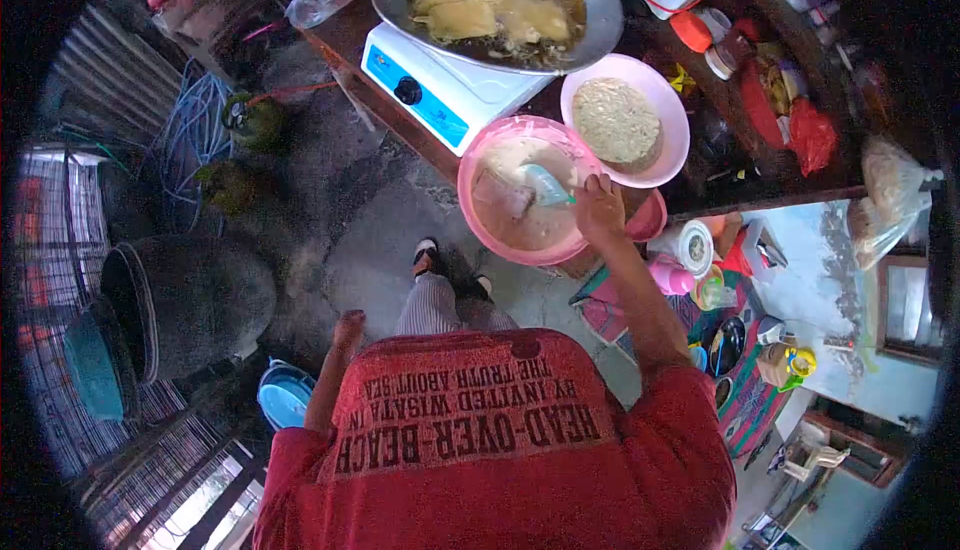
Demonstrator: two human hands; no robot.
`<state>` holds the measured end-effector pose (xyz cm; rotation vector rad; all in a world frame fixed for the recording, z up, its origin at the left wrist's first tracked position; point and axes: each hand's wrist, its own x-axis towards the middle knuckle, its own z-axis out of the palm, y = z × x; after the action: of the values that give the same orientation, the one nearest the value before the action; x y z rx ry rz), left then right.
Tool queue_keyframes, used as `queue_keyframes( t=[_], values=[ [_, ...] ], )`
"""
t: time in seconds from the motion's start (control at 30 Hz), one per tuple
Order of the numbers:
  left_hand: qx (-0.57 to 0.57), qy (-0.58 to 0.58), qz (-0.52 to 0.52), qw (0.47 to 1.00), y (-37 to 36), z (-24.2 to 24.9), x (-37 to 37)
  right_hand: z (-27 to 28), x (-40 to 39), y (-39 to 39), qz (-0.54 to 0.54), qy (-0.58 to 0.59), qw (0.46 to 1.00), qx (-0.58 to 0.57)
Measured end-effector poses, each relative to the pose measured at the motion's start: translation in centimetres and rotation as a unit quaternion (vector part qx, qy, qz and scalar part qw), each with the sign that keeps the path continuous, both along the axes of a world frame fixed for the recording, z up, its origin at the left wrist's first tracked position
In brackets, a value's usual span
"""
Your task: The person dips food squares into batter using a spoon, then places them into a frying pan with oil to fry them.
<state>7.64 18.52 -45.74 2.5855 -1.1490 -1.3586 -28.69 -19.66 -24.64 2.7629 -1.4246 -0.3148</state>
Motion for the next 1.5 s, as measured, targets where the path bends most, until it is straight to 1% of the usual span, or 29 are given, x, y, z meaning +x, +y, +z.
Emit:
queue_keyframes(
  t=[0.07, 0.1, 0.13, 0.17, 0.23, 0.3, 0.33, 0.37, 0.4, 0.47, 0.5, 0.57, 0.6, 0.67, 0.8, 0.87, 0.9, 0.93, 0.97, 1.0, 1.07, 1.13, 1.2, 1.27, 1.3, 1.37, 1.4, 1.47, 1.5],
  values=[
    [-0.1, 0.196, 0.27, 0.937, 1.5, -1.2, 0.4, 0.2, -0.5, -0.5, 0.056, 0.036, 0.998, -0.015],
    [-0.1, 0.196, 0.273, 0.936, 2.3, -2.2, 0.6, 0.8, -0.8, -0.6, -0.016, -0.092, 0.995, 0.023],
    [-0.093, 0.037, 0.049, 0.994, 3.6, -4.8, 1.1, 1.6, -0.9, -0.6, -0.089, -0.217, 0.97, 0.062],
    [-0.078, -0.124, -0.18, 0.973, 4.7, -7.2, 1.7, 2.9, -0.8, -0.6, -0.088, -0.217, 0.97, 0.064],
    [-0.008, -0.127, -0.222, 0.967, 5.4, -10.0, 2.2, 5.2, -0.8, -0.8, -0.048, -0.056, 0.996, 0.048],
    [0.06, -0.129, -0.263, 0.954, 9.0, -13.2, 2.9, 0.7, -2.5, -2.0, -0.011, -0.134, 0.99, -0.037],
    [-0.049, 0.04, 0.002, 0.998, 8.9, -13.3, 2.9, 0.7, -2.0, -1.9, 0.026, -0.21, 0.97, -0.123],
    [-0.152, 0.204, 0.268, 0.929, 6.7, -14.3, 2.8, 0.8, -1.8, -1.7, 0.028, -0.21, 0.969, -0.123],
    [-0.152, 0.204, 0.269, 0.929, 8.1, -13.8, 2.9, 0.8, -1.6, -1.1, 0.002, -0.14, 0.99, -0.012],
    [-0.14, 0.077, 0.107, 0.981, 3.3, -3.9, 0.7, 1.1, -0.4, -0.3, -0.024, -0.067, 0.992, 0.101],
    [-0.139, 0.077, 0.108, 0.981, 2.3, -3.4, 1.0, 0.5, 0.0, -0.4, -0.022, -0.109, 0.986, 0.128],
    [-0.151, -0.07, -0.238, 0.957, 2.0, -4.7, 2.2, -0.3, 0.7, -0.6, -0.019, -0.15, 0.976, 0.156],
    [-0.15, -0.07, -0.237, 0.957, 2.6, -7.0, 2.8, -0.5, 1.1, -0.6, -0.021, -0.192, 0.962, 0.195],
    [-0.206, 0.114, 0.099, 0.967, 3.8, -11.4, 3.4, -1.0, 1.4, -1.1, -0.021, -0.234, 0.944, 0.234],
    [-0.192, 0.104, -0.028, 0.975, 4.1, -10.8, 3.5, -0.7, 1.3, -1.8, 0.023, -0.281, 0.928, 0.245],
    [-0.145, 0.188, 0.232, 0.943, 3.9, -9.8, 2.7, -0.1, 0.6, -2.1, 0.007, -0.308, 0.914, 0.266],
    [-0.146, 0.188, 0.232, 0.943, 3.4, -8.3, 2.2, 0.0, 0.1, -2.1, 0.01, -0.322, 0.922, 0.216],
    [-0.069, 0.062, -0.009, 0.996, 2.3, -5.9, 1.7, 0.1, -0.2, -2.1, 0.014, -0.334, 0.928, 0.165],
    [0.013, -0.069, -0.25, 0.966, 2.8, -6.9, 1.9, 1.3, 0.2, -1.5, 0.014, -0.334, 0.928, 0.165],
    [0.013, -0.068, -0.251, 0.965, 4.0, -7.7, 0.7, 2.4, 0.8, -0.8, 0.021, -0.293, 0.954, 0.06],
    [-0.215, 0.113, 0.057, 0.968, 6.3, -12.7, 2.3, 3.0, 0.9, 0.4, 0.026, -0.247, 0.968, -0.045],
    [-0.135, 0.062, 0.002, 0.989, 6.1, -12.7, 2.4, 2.8, 0.8, 1.3, 0.137, -0.202, 0.965, -0.094],
    [-0.053, 0.009, -0.05, 0.997, 5.5, -12.7, 2.6, 3.4, 0.7, 2.6, 0.102, -0.208, 0.97, -0.077],
    [-0.114, 0.146, 0.161, 0.97, 5.1, -13.4, 2.7, 4.4, 0.7, 2.9, 0.066, -0.213, 0.973, -0.057],
    [-0.113, 0.146, 0.161, 0.97, 4.1, -10.8, 1.5, 4.8, 0.2, 2.7, 0.027, -0.215, 0.974, -0.069],
    [-0.128, -0.06, -0.193, 0.971, 1.1, -3.8, 0.9, 5.4, -1.1, 2.0, -0.014, -0.215, 0.973, -0.082],
    [-0.129, -0.06, -0.194, 0.971, 1.5, -5.5, 1.2, 5.6, -2.0, 1.5, -0.031, -0.194, 0.979, -0.048],
    [-0.17, 0.149, 0.167, 0.96, 3.1, -11.3, 2.2, 6.7, -2.3, 1.5, -0.058, -0.147, 0.987, 0.017],
    [-0.17, 0.15, 0.166, 0.96, 2.8, -10.1, 1.7, 6.4, -2.4, 1.5, -0.058, -0.147, 0.987, 0.017]
  ],
)
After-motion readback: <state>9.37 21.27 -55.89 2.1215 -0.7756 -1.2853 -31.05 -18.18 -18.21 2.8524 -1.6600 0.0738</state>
